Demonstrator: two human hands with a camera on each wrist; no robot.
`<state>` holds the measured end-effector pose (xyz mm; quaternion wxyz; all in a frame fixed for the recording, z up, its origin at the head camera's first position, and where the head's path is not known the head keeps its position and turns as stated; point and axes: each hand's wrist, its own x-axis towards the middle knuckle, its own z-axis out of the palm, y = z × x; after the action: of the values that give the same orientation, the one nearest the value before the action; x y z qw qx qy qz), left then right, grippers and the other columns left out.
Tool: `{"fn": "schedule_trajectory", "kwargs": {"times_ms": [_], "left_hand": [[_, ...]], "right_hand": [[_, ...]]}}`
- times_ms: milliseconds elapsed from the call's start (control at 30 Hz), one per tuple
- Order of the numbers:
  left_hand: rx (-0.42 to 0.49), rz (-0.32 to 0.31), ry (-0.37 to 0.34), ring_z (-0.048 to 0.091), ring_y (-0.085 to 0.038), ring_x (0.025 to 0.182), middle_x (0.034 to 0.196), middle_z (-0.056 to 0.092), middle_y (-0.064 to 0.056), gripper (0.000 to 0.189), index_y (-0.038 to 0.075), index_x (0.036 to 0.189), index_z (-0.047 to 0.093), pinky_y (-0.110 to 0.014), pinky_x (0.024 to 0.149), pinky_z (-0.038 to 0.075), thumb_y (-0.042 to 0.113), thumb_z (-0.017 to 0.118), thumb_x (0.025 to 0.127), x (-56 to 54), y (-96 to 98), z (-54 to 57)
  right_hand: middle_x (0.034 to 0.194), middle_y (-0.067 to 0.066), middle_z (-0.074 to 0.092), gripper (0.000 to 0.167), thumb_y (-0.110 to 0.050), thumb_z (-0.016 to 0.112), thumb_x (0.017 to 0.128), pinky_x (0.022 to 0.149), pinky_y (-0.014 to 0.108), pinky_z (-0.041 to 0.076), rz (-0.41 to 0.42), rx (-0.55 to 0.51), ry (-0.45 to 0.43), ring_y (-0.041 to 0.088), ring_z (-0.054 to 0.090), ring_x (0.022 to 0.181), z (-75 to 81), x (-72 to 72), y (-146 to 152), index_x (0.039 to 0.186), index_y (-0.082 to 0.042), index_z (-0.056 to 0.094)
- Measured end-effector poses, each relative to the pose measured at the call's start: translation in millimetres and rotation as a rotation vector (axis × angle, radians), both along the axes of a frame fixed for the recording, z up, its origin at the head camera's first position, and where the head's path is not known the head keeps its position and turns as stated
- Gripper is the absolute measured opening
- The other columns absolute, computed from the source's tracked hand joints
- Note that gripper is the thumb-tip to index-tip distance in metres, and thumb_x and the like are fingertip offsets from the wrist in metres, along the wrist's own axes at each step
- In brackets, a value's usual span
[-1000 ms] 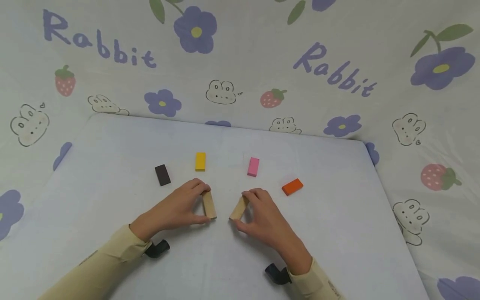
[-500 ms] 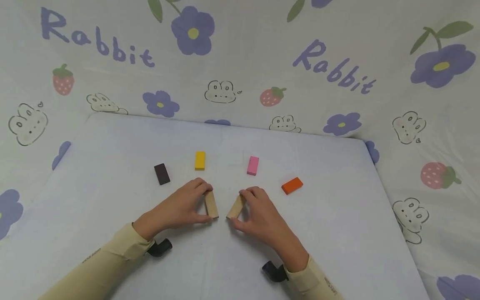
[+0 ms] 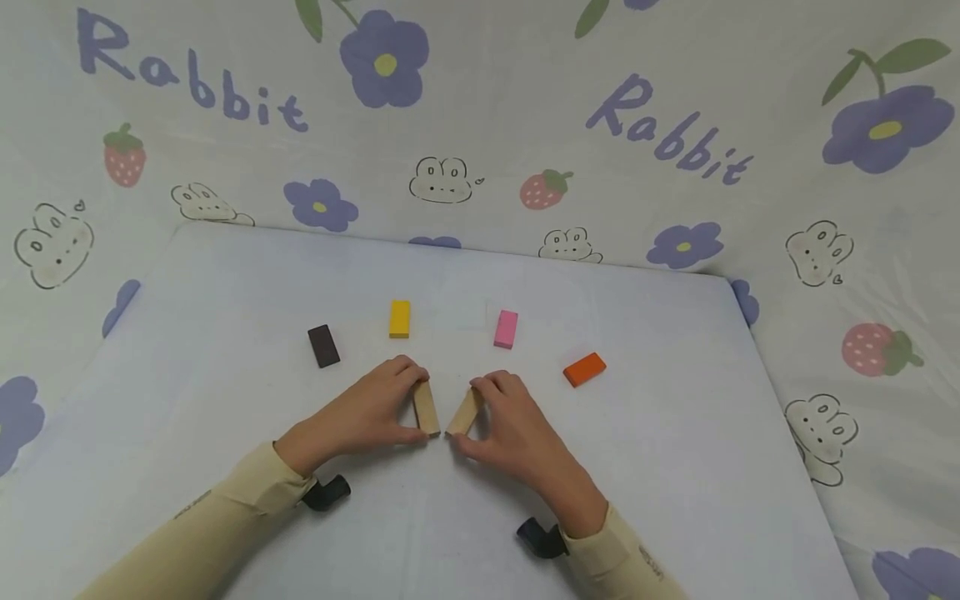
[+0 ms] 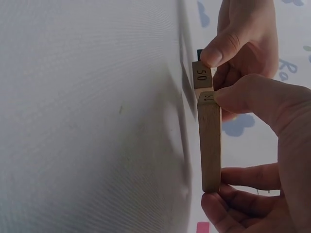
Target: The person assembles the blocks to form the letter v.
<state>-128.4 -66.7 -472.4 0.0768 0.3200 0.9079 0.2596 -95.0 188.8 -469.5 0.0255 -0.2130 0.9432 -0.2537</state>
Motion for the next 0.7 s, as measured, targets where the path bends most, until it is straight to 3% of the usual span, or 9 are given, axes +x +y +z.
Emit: {"fn": "schedule_trajectory", "kwargs": {"times_ms": [700], "left_hand": [[-0.022,-0.019,0.065,0.059,-0.03,0.112,0.125,0.061,-0.014,0.073,-0.006,0.133,0.062,-0.042,0.099,0.052,0.034,0.097,0.083,0.9,1.3,-5.3]], "right_hand": [[0.133,0.013,0.061,0.068,-0.032,0.094,0.084,0.104,0.046,0.054,-0.004,0.045,-0.018,0.03,0.056,0.124,-7.8,-2.4,-8.9,0.138,-0.001,0.065]]}}
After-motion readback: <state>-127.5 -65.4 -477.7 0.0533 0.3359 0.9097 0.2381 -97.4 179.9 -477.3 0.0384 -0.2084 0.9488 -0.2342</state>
